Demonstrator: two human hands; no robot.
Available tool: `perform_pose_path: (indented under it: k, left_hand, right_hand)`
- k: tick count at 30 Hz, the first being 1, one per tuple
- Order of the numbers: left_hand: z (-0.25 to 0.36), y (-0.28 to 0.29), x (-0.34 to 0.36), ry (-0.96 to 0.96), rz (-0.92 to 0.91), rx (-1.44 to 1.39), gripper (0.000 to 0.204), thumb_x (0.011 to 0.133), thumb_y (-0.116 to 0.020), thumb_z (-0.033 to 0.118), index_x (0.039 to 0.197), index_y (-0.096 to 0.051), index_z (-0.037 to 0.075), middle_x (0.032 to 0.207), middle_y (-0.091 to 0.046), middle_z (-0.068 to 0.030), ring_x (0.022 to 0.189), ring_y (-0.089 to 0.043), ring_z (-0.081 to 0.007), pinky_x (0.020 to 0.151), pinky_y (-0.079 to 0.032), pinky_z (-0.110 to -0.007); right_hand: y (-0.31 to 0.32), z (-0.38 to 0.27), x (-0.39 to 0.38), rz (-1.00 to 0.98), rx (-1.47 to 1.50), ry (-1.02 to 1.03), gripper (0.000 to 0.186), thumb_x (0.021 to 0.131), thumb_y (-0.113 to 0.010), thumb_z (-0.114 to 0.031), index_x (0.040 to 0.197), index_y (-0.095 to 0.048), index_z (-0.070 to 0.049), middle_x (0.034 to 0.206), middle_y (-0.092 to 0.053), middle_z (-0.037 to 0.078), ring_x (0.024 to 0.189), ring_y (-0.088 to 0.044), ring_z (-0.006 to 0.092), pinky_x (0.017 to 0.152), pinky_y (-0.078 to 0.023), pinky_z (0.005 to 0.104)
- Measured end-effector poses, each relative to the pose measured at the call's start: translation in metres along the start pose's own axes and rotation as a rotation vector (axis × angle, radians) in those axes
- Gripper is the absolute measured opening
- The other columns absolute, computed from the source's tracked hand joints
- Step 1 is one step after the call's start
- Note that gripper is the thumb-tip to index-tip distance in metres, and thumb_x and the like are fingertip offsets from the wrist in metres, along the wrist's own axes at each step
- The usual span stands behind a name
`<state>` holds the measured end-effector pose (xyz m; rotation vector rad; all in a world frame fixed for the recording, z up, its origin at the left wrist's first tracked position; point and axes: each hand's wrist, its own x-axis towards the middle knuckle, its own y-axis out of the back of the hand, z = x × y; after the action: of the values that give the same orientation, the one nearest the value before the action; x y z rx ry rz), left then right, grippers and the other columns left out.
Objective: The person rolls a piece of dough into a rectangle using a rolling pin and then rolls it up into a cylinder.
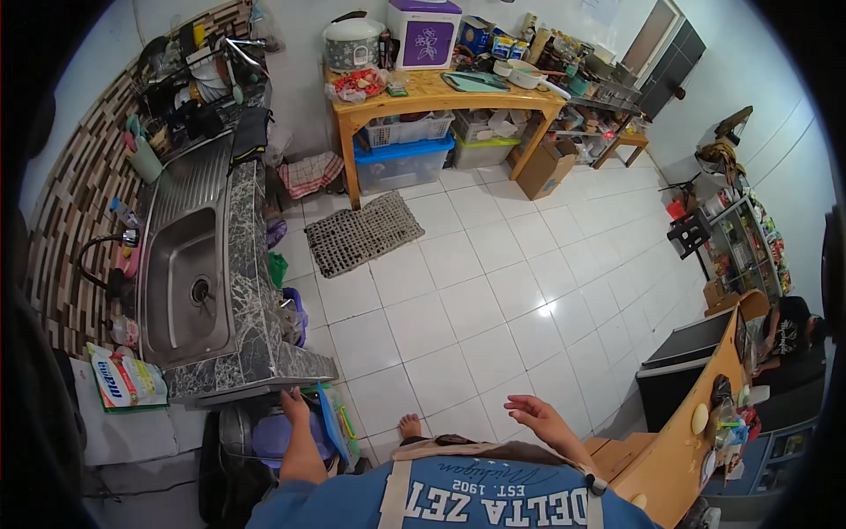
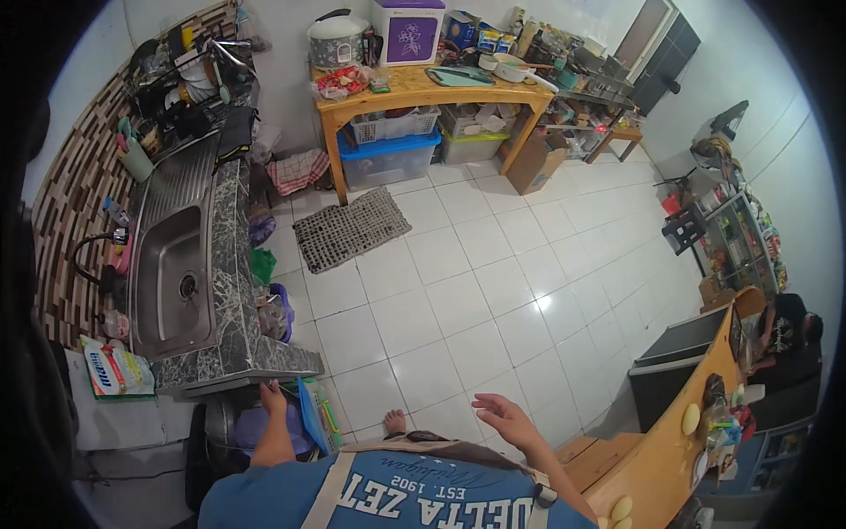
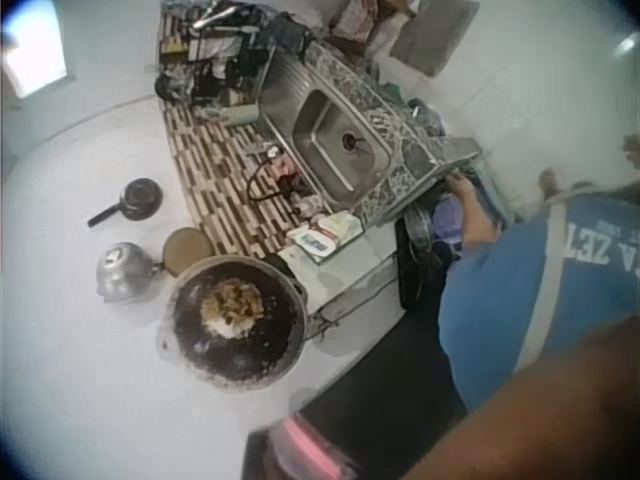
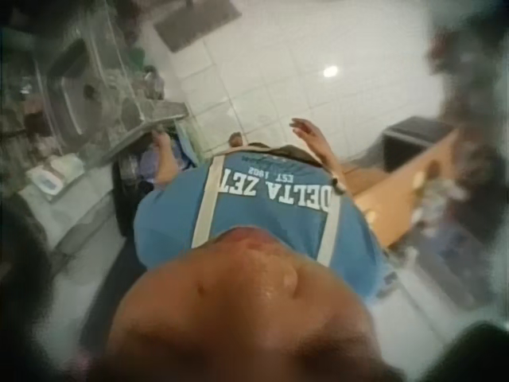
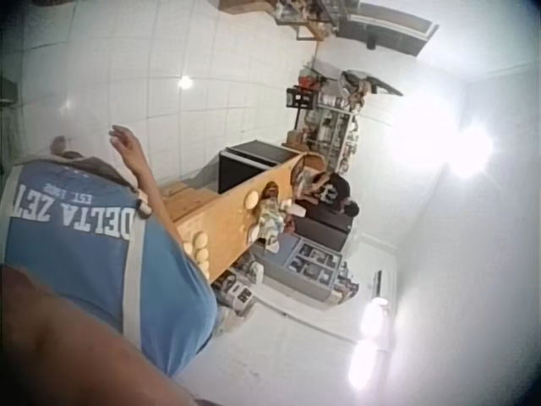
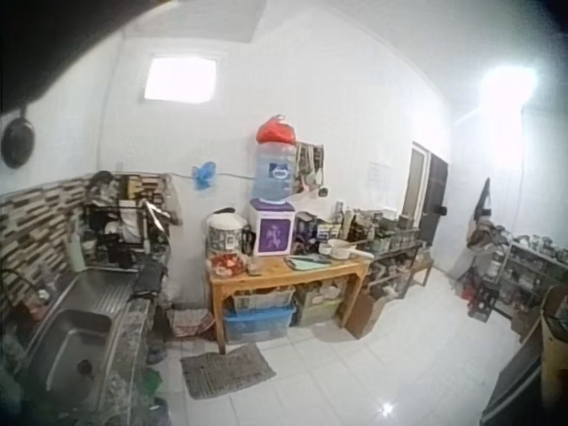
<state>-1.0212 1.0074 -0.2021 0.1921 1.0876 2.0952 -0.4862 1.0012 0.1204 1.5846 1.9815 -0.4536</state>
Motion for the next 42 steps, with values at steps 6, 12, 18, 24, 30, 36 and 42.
perform_pose_path:
  k: [6, 12, 18, 24, 30, 36, 42]
  left_hand:
    - [0.022, 0.052, -0.006, -0.241, 0.432, -0.462, 0.044, 0.096, -0.060, 0.031, 0.121, -0.049, -0.004, 0.098, -0.061, -0.0178, 0.086, -0.060, -0.0295, 0.079, -0.048, -0.036]
    - [0.187, 0.134, -0.053, -0.481, 0.431, -0.723, 0.020, 0.098, -0.058, 0.020, 0.087, -0.048, 0.006, 0.077, -0.050, -0.0034, 0.062, -0.047, -0.0112, 0.057, -0.044, -0.027]
    - [0.362, 0.138, -0.204, -0.928, -0.351, -1.309, 0.024, 0.099, -0.051, 0.016, 0.078, -0.041, 0.009, 0.064, -0.042, -0.0002, 0.053, -0.039, -0.0080, 0.050, -0.037, -0.026]
    - [0.429, 0.087, -0.431, -0.632, -1.369, -1.630, 0.036, 0.102, -0.048, 0.031, 0.072, -0.035, 0.016, 0.060, -0.035, 0.0038, 0.049, -0.035, -0.0057, 0.049, -0.034, -0.023]
    - [0.432, 0.045, -0.585, -0.291, -1.827, -1.559, 0.037, 0.102, -0.046, 0.030, 0.071, -0.033, 0.015, 0.057, -0.030, 0.0035, 0.046, -0.031, -0.0045, 0.045, -0.033, -0.022]
    - [0.461, -0.004, -0.686, -0.689, -1.864, -1.212, 0.035, 0.097, -0.054, 0.021, 0.070, -0.034, 0.013, 0.060, -0.029, 0.0032, 0.050, -0.028, -0.0058, 0.045, -0.027, -0.020]
    - [0.406, 0.013, -0.854, -2.579, -1.681, -0.443, 0.041, 0.068, -0.082, 0.031, 0.092, -0.059, 0.006, 0.092, -0.063, -0.0122, 0.084, -0.061, -0.0324, 0.069, -0.046, -0.042]
  right_hand:
    - [0.005, 0.009, -0.007, -0.039, -0.027, 0.089, 0.042, 0.095, -0.059, -0.017, 0.132, -0.049, 0.000, 0.126, -0.060, 0.014, 0.116, -0.057, 0.0207, 0.100, -0.044, 0.0328]
    - [0.010, 0.031, -0.029, -0.020, -0.017, 0.185, 0.042, 0.094, -0.061, -0.019, 0.131, -0.051, -0.001, 0.124, -0.061, 0.014, 0.114, -0.058, 0.0202, 0.099, -0.046, 0.0328]
    - [0.021, 0.053, -0.085, 0.168, -0.283, 0.481, 0.047, 0.089, -0.067, -0.026, 0.129, -0.053, -0.004, 0.124, -0.060, 0.015, 0.111, -0.059, 0.0271, 0.099, -0.045, 0.0361]
    - [0.052, 0.096, -0.191, 0.716, -0.649, 0.762, 0.040, 0.082, -0.069, -0.023, 0.116, -0.056, -0.004, 0.117, -0.059, 0.013, 0.106, -0.059, 0.0309, 0.089, -0.047, 0.0399]
    - [0.095, 0.198, -0.330, 0.911, -0.570, 0.276, 0.015, 0.084, -0.061, -0.021, 0.090, -0.054, -0.009, 0.080, -0.063, 0.014, 0.078, -0.063, 0.0365, 0.068, -0.049, 0.0479]
    - [0.081, 0.314, -0.447, 1.351, -0.491, -0.058, 0.017, 0.085, -0.062, -0.026, 0.088, -0.056, -0.010, 0.073, -0.064, 0.013, 0.071, -0.064, 0.0356, 0.061, -0.049, 0.0485]
    - [0.050, 0.352, -0.490, 1.589, -0.584, -0.361, 0.013, 0.071, -0.065, -0.016, 0.080, -0.057, -0.012, 0.066, -0.062, 0.008, 0.064, -0.065, 0.0299, 0.054, -0.050, 0.0429]
